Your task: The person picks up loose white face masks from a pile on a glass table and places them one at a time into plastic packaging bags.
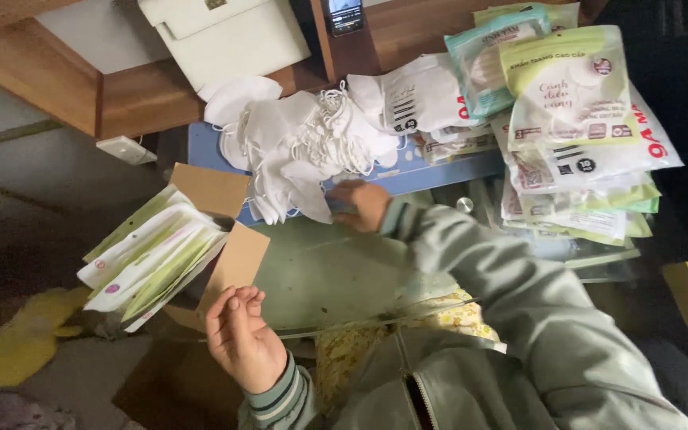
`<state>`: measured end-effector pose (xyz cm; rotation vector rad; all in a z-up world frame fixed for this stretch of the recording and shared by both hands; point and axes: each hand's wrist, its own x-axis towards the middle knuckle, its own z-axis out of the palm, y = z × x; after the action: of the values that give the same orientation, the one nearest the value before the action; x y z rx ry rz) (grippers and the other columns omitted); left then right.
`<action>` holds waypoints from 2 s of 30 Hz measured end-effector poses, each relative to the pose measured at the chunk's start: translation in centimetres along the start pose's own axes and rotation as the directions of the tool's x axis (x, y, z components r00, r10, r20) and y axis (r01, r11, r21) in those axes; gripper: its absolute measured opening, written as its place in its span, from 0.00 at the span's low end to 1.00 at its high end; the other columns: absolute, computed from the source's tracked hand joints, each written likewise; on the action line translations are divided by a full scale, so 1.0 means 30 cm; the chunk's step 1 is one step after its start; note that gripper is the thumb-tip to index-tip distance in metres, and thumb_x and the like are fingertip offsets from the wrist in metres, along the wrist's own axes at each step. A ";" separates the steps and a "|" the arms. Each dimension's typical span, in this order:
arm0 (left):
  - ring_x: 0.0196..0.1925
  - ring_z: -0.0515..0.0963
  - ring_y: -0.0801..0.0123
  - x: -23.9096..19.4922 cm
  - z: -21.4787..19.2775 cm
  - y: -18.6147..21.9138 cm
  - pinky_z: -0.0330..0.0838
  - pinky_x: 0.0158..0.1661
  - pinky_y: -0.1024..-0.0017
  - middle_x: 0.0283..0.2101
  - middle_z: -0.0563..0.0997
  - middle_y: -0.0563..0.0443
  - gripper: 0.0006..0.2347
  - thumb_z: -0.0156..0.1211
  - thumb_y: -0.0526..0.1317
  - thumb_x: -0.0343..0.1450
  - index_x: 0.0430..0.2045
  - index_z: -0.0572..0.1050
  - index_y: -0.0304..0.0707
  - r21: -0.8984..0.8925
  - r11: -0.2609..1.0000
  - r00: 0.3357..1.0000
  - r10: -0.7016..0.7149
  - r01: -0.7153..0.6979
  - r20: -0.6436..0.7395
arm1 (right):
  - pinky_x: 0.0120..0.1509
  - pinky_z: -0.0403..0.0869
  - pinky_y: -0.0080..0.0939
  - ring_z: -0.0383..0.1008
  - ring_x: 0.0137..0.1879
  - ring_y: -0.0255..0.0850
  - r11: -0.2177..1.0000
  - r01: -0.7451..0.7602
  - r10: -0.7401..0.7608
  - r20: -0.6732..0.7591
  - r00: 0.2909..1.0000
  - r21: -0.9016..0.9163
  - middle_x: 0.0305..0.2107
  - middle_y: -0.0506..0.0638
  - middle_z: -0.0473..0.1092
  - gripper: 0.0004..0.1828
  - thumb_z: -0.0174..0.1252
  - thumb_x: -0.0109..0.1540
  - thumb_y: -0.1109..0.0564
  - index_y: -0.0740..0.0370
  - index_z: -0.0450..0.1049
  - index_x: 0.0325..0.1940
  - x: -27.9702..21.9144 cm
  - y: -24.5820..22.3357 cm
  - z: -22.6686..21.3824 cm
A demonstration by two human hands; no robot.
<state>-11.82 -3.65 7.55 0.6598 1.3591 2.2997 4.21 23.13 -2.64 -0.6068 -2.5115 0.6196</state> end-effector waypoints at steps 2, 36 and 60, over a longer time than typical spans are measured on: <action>0.41 0.82 0.62 0.002 -0.018 0.003 0.82 0.45 0.69 0.38 0.82 0.44 0.05 0.56 0.34 0.77 0.43 0.76 0.33 -0.006 1.000 1.000 0.005 -0.005 -0.002 | 0.61 0.70 0.62 0.69 0.60 0.64 0.995 -0.089 0.088 -0.021 0.996 -0.041 0.57 0.66 0.67 0.41 0.67 0.57 0.38 0.60 0.64 0.68 0.092 -0.017 0.101; 0.40 0.82 0.61 0.003 -0.032 -0.018 0.80 0.48 0.65 0.36 0.82 0.44 0.07 0.56 0.37 0.76 0.42 0.76 0.33 0.050 0.996 0.988 -0.076 0.069 0.138 | 0.65 0.71 0.46 0.72 0.55 0.42 0.697 -0.295 0.662 -0.428 0.615 0.654 0.51 0.48 0.75 0.37 0.63 0.52 0.60 0.51 0.69 0.67 0.061 0.199 0.276; 0.40 0.82 0.64 -0.069 0.031 -0.011 0.82 0.48 0.64 0.36 0.81 0.46 0.07 0.57 0.38 0.76 0.40 0.77 0.34 0.138 0.990 0.959 -0.058 0.020 0.279 | 0.57 0.76 0.56 0.76 0.44 0.53 0.958 0.286 -0.235 -0.506 0.830 0.026 0.38 0.59 0.75 0.08 0.51 0.66 0.66 0.70 0.75 0.45 -0.038 -0.211 -0.022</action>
<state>-9.57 -3.98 7.25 0.9543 1.3815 2.0031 3.57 17.68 0.79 -0.3204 -2.0088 0.4158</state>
